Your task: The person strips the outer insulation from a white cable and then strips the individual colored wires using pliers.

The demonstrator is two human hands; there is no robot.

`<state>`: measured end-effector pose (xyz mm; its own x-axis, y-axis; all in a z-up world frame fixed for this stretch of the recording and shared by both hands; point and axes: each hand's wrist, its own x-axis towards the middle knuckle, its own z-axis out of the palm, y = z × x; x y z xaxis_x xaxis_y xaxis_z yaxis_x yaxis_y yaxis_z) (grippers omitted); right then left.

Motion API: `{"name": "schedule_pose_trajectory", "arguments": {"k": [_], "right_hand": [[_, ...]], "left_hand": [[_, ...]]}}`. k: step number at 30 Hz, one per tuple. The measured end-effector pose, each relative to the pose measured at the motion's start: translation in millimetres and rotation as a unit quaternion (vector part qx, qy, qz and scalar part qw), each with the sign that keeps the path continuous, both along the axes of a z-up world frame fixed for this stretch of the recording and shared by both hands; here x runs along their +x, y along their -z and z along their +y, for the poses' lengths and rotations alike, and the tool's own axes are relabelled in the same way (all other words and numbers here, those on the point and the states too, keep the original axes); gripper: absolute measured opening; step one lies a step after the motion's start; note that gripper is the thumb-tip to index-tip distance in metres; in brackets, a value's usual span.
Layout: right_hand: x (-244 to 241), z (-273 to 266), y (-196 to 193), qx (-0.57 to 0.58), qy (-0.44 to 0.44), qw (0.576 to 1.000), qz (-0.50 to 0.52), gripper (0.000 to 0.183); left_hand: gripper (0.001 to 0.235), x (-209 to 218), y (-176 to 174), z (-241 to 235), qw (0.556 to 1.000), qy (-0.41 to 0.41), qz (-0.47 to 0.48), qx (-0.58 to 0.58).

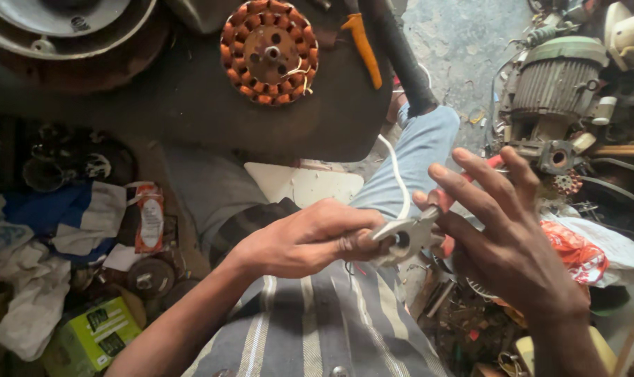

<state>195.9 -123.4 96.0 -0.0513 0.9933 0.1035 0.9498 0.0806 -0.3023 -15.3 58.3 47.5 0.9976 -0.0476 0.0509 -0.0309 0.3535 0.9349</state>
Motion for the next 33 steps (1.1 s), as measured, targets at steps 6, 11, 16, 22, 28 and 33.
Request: {"name": "schedule_pose_trajectory", "arguments": {"k": [6, 11, 16, 22, 28, 33], "right_hand": [[2, 5, -16, -0.034, -0.035, 0.998, -0.047, 0.062], [5, 10, -19, -0.030, -0.056, 0.997, -0.052, 0.065], [11, 14, -11, -0.041, -0.086, 0.995, -0.040, 0.065], [13, 21, -6, -0.019, -0.116, 0.993, -0.025, 0.058], [12, 27, -5, -0.012, -0.137, 0.991, 0.008, 0.053], [14, 26, -6, -0.035, -0.157, 0.986, -0.043, 0.059]], "left_hand": [[0.042, -10, 1, 5, 0.999, 0.000, -0.024, 0.025], [0.048, -12, 5, 7, 1.000, 0.026, -0.011, 0.003], [0.049, -13, 12, 6, 0.993, 0.060, 0.008, -0.100], [0.054, -17, 28, 2, 0.983, 0.074, 0.016, -0.170], [0.058, -20, 39, -8, 0.969, 0.068, -0.007, -0.237], [0.061, -24, 35, 2, 0.985, 0.070, 0.002, -0.155]]}}
